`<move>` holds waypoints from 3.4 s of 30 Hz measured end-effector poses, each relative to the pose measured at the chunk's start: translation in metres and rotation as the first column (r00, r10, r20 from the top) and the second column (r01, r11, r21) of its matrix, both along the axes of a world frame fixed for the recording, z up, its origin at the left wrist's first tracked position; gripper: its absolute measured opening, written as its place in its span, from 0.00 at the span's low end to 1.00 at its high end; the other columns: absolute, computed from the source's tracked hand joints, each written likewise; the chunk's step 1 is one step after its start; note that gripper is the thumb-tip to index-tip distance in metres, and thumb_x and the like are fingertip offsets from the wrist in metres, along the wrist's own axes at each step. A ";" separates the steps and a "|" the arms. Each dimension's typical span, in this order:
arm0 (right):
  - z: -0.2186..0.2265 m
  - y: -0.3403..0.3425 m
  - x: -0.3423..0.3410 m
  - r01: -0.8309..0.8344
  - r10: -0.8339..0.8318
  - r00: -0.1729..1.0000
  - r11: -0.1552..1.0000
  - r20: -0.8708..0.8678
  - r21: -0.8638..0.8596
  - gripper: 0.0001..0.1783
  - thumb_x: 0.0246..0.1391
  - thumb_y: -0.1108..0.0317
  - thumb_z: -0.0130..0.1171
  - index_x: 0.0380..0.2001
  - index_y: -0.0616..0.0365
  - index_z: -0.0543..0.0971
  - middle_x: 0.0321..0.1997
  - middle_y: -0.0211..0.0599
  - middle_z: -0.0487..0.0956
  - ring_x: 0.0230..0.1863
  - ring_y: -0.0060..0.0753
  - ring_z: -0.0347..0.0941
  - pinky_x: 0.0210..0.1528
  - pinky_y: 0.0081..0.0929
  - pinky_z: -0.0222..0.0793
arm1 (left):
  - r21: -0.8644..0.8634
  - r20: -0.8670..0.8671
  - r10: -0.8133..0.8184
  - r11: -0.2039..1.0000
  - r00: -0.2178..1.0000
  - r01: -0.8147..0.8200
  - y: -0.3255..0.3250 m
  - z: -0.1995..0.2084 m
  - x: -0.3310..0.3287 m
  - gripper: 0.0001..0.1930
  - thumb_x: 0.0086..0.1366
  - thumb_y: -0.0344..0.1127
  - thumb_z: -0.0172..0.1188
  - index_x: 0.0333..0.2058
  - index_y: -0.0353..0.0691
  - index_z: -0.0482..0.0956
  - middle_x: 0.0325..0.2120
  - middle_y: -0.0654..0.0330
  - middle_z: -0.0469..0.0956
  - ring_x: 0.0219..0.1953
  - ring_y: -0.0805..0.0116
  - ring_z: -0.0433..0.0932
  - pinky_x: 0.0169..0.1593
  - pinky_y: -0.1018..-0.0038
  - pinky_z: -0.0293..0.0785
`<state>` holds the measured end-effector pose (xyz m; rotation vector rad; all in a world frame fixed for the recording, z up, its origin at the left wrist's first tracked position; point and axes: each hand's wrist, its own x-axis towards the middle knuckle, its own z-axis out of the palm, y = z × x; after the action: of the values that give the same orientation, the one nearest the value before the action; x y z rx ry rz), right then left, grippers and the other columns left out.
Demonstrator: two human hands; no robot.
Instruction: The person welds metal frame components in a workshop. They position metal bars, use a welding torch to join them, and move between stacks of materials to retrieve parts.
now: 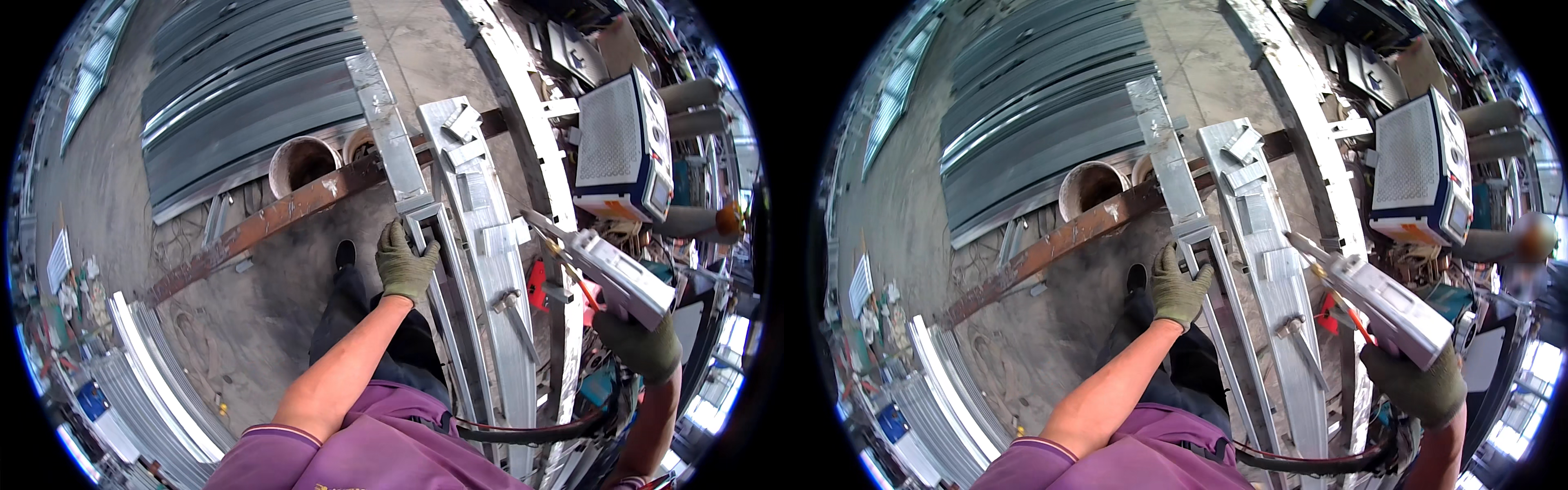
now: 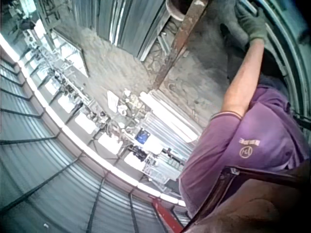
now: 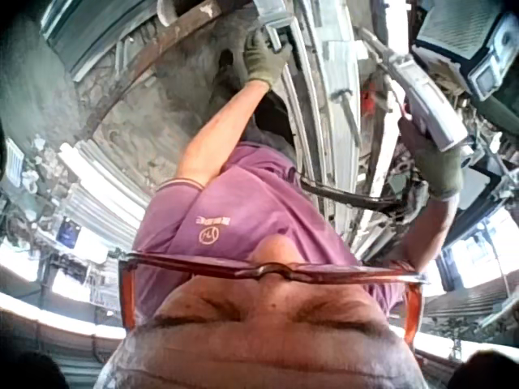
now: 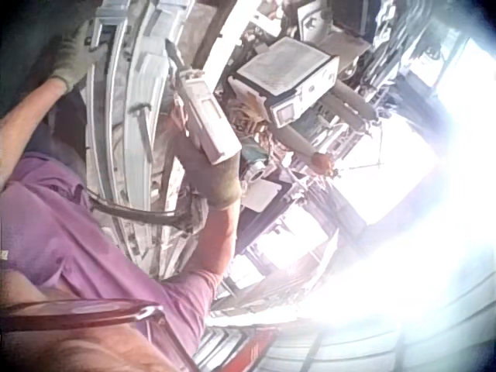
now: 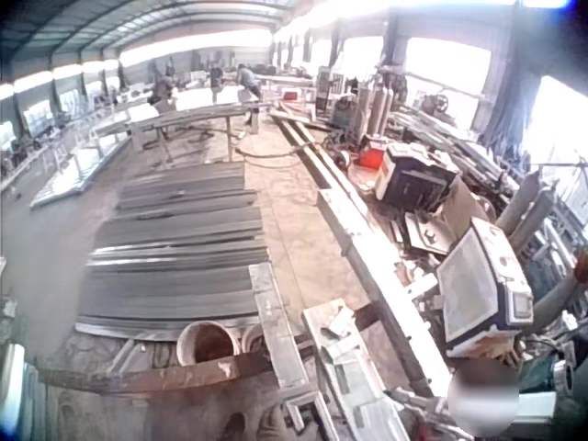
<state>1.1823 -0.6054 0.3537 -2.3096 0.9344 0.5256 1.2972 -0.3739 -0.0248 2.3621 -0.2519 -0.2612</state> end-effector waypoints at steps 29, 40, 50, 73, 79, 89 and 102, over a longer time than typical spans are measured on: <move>-0.170 0.015 0.082 -0.545 0.524 0.838 0.821 0.154 0.171 0.13 0.55 0.64 0.70 0.39 0.57 0.81 0.27 0.41 0.82 0.28 0.47 0.83 0.34 0.38 0.80 | 0.064 -0.351 0.059 0.997 0.935 -0.039 -0.004 0.005 -0.036 0.50 0.63 0.59 0.67 0.66 0.16 0.65 0.38 0.41 0.87 0.40 0.44 0.87 0.45 0.54 0.83; -0.167 0.013 0.085 -0.606 0.569 0.791 0.778 0.223 0.166 0.12 0.54 0.67 0.70 0.41 0.58 0.83 0.27 0.40 0.82 0.28 0.44 0.83 0.33 0.36 0.79 | 0.033 -0.317 0.063 0.998 0.946 -0.056 -0.003 0.001 -0.037 0.48 0.63 0.57 0.68 0.66 0.17 0.65 0.38 0.40 0.87 0.38 0.45 0.88 0.43 0.56 0.84; -0.163 0.017 0.088 -0.561 0.537 0.828 0.799 0.164 0.215 0.13 0.55 0.66 0.71 0.42 0.59 0.83 0.28 0.40 0.83 0.29 0.43 0.84 0.34 0.36 0.79 | 0.027 -0.309 0.052 0.999 0.950 -0.046 -0.002 0.003 -0.038 0.52 0.64 0.62 0.66 0.67 0.14 0.64 0.42 0.37 0.86 0.41 0.45 0.88 0.46 0.57 0.83; -0.163 0.014 0.087 -0.536 0.520 0.844 0.813 0.129 0.226 0.16 0.54 0.66 0.71 0.45 0.59 0.83 0.29 0.41 0.84 0.30 0.44 0.84 0.35 0.36 0.80 | 0.036 -0.307 0.054 0.998 0.950 -0.045 -0.002 0.002 -0.038 0.51 0.63 0.59 0.67 0.68 0.16 0.64 0.41 0.39 0.86 0.40 0.45 0.88 0.45 0.57 0.84; -0.164 0.014 0.088 -0.577 0.560 0.817 0.792 0.141 0.199 0.15 0.55 0.66 0.70 0.44 0.59 0.83 0.29 0.41 0.84 0.30 0.43 0.84 0.35 0.35 0.80 | 0.029 -0.282 0.059 0.998 0.958 -0.053 -0.003 -0.006 -0.042 0.51 0.63 0.60 0.67 0.68 0.17 0.63 0.40 0.40 0.87 0.40 0.46 0.88 0.44 0.56 0.83; -0.166 0.014 0.086 -0.569 0.543 0.822 0.796 0.171 0.208 0.14 0.55 0.66 0.71 0.43 0.58 0.84 0.29 0.40 0.83 0.29 0.42 0.84 0.34 0.35 0.80 | 0.060 -0.329 0.053 0.998 0.943 -0.036 -0.003 -0.003 -0.040 0.53 0.63 0.61 0.66 0.69 0.16 0.62 0.40 0.37 0.86 0.39 0.43 0.87 0.47 0.54 0.83; -0.169 0.011 0.083 -0.591 0.567 0.806 0.787 0.172 0.178 0.12 0.55 0.66 0.71 0.41 0.58 0.84 0.27 0.38 0.82 0.27 0.38 0.82 0.32 0.34 0.79 | 0.033 -0.343 0.074 0.997 0.936 -0.066 -0.004 0.000 -0.037 0.44 0.62 0.56 0.69 0.66 0.28 0.69 0.36 0.43 0.87 0.36 0.44 0.87 0.43 0.54 0.83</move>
<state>1.2649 -0.5949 0.1847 -2.3604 0.0700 0.7000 1.2598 -0.3781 -0.0245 2.2919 0.0041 -0.6375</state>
